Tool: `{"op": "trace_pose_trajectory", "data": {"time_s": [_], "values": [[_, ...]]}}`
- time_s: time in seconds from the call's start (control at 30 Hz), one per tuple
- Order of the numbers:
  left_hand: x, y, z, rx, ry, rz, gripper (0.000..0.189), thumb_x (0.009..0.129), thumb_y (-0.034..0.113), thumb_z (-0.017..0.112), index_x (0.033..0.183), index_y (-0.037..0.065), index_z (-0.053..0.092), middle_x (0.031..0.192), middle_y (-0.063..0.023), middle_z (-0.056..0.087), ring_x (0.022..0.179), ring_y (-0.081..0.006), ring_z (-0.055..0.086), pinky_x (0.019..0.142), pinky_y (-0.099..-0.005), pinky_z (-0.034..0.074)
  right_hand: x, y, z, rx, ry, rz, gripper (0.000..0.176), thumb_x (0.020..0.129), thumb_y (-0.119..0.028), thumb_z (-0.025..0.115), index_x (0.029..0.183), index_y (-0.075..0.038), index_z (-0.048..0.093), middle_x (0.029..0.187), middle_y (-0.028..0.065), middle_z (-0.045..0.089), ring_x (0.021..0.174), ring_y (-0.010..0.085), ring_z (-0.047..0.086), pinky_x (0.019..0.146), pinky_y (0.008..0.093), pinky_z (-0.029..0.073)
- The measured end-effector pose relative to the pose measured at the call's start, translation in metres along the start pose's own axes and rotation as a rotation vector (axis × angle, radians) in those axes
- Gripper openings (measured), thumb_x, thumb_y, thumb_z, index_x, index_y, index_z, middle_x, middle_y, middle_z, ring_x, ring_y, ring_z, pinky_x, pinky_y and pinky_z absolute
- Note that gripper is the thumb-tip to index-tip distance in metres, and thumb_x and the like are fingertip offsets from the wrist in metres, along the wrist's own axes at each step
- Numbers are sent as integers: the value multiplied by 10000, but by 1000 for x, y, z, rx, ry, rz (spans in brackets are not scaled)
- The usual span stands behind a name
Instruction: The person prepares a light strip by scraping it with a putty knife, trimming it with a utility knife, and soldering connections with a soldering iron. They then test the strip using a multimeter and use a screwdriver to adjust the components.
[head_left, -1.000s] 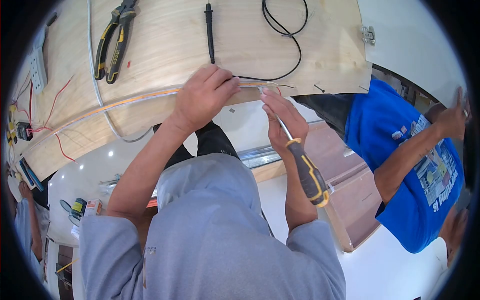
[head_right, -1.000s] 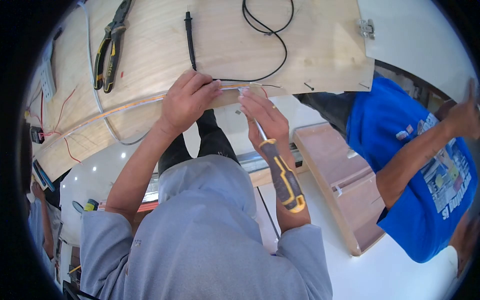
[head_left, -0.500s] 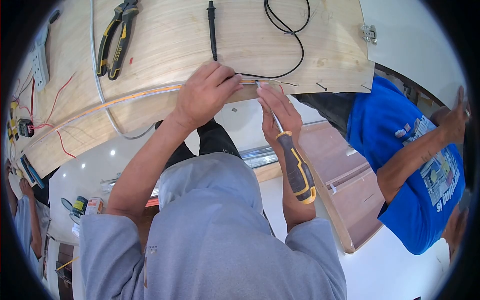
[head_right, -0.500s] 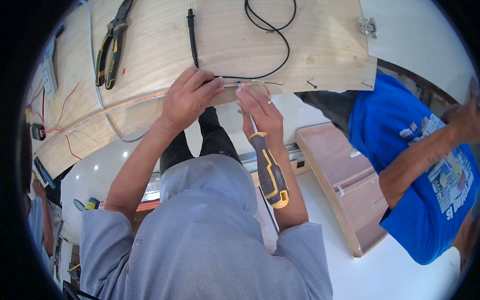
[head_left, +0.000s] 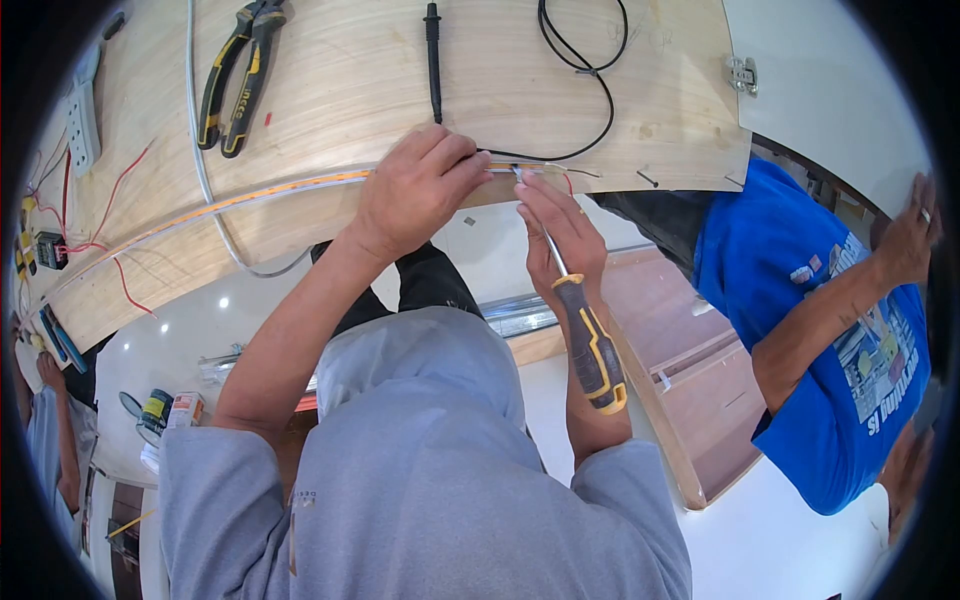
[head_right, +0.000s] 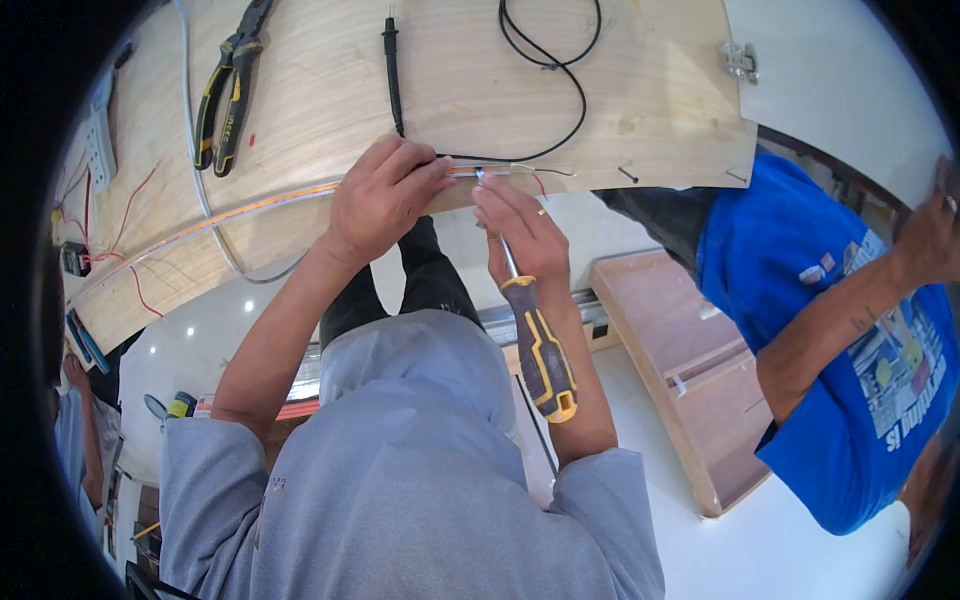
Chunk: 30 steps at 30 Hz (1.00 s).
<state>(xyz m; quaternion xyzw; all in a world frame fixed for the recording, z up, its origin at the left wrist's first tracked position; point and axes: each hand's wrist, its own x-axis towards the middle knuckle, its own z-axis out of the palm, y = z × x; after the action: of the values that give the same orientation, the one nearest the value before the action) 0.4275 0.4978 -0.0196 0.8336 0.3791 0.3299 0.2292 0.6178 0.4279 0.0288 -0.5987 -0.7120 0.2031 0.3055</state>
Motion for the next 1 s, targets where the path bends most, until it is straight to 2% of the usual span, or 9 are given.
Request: {"op": "trace_pose_trajectory", "data": {"time_s": [0.07, 0.17, 0.4, 0.6, 1.0], "values": [[0, 0, 0, 6, -4, 2, 210, 819, 199, 761, 974, 68, 704, 915, -35, 626, 875, -218, 610, 767, -351, 522, 0, 1, -1, -1, 7, -19, 291, 847, 56, 713, 1121, -43, 714, 1143, 151, 720, 991, 306, 717, 843, 369, 590], [4, 1, -1, -27, 52, 35, 211, 774, 130, 805, 951, 52, 720, 881, -49, 620, 782, -229, 590, 674, -356, 507, 0, -1, -3, 6, 5, -9, 287, 843, 54, 715, 1114, -43, 717, 1141, 150, 719, 975, 308, 717, 844, 375, 589], [5, 2, -3, 0, 29, 55, 218, 784, 124, 795, 974, 59, 710, 876, -49, 618, 782, -235, 592, 681, -359, 500, -6, 4, -21, -9, 90, 108, 204, 880, 43, 690, 1076, -4, 723, 1106, 164, 729, 1029, 332, 717, 886, 394, 581], [7, 3, -4, 12, 10, 63, 221, 782, 122, 793, 977, 68, 705, 887, -45, 622, 788, -234, 597, 685, -357, 496, -3, 0, -24, 13, 54, 90, 202, 876, 47, 690, 1073, 10, 716, 1100, 170, 728, 1041, 333, 714, 910, 399, 582], [6, 3, -3, 5, 33, 74, 238, 762, 113, 798, 981, 73, 716, 889, -42, 628, 780, -223, 592, 671, -349, 495, -6, 8, -15, 37, 54, 69, 333, 817, 107, 711, 1113, -45, 726, 1134, 156, 716, 1031, 305, 709, 1009, 429, 558]]}}
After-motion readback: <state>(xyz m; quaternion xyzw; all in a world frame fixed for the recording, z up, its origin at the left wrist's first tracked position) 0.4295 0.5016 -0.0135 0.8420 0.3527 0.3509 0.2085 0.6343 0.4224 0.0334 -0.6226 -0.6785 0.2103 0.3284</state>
